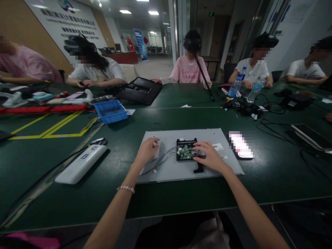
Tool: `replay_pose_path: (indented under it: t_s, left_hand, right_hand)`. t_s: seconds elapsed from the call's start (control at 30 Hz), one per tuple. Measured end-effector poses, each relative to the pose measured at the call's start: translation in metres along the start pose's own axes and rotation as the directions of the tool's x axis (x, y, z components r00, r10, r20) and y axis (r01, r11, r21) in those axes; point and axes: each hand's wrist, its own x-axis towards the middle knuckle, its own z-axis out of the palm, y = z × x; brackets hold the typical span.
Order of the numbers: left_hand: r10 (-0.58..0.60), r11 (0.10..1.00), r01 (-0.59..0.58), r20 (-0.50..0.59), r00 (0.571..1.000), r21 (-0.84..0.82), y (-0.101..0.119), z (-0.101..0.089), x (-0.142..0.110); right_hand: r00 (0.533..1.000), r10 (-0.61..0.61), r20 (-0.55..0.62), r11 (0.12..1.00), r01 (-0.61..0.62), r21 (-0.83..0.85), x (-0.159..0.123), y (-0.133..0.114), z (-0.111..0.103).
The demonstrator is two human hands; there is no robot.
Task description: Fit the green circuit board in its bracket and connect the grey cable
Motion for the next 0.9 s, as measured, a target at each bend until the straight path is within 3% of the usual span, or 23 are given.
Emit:
replay_pose_path:
  t_s: [0.1, 0.43, 0.53, 0.7, 0.8, 0.9]
  left_hand:
    - [0.009, 1.0, -0.009, -0.025, 1.0, 0.013, -0.001, 0.003, 0.0]
    - [0.041, 0.992, -0.038, 0.02, 0.999, -0.118, -0.007, -0.002, -0.002]
    - [-0.054, 0.967, 0.057, 0.021, 0.998, -0.248, -0.003, -0.016, -0.002]
    - [-0.247, 0.788, 0.274, 0.126, 0.961, -0.551, 0.006, -0.041, -0.007]
    - [-0.208, 0.755, 0.31, 0.237, 0.949, -0.578, 0.014, -0.042, -0.012]
    - [-0.132, 0.769, 0.283, 0.291, 0.948, -0.573, 0.021, -0.032, -0.014]
  right_hand:
    - [0.998, -0.018, 0.067, 0.999, 0.021, -0.045, 0.001, -0.004, 0.005]
    - [0.997, 0.026, 0.079, 0.997, -0.021, -0.071, 0.002, -0.003, 0.008]
    - [0.994, 0.044, 0.1, 0.996, -0.035, -0.084, 0.002, -0.004, 0.006]
    - [0.993, 0.044, 0.107, 0.993, -0.032, -0.111, 0.002, -0.002, 0.008]
    - [0.994, 0.058, 0.098, 0.99, -0.044, -0.133, 0.002, 0.0, 0.009]
    - [0.993, 0.067, 0.092, 0.988, -0.053, -0.148, 0.002, 0.001, 0.009]
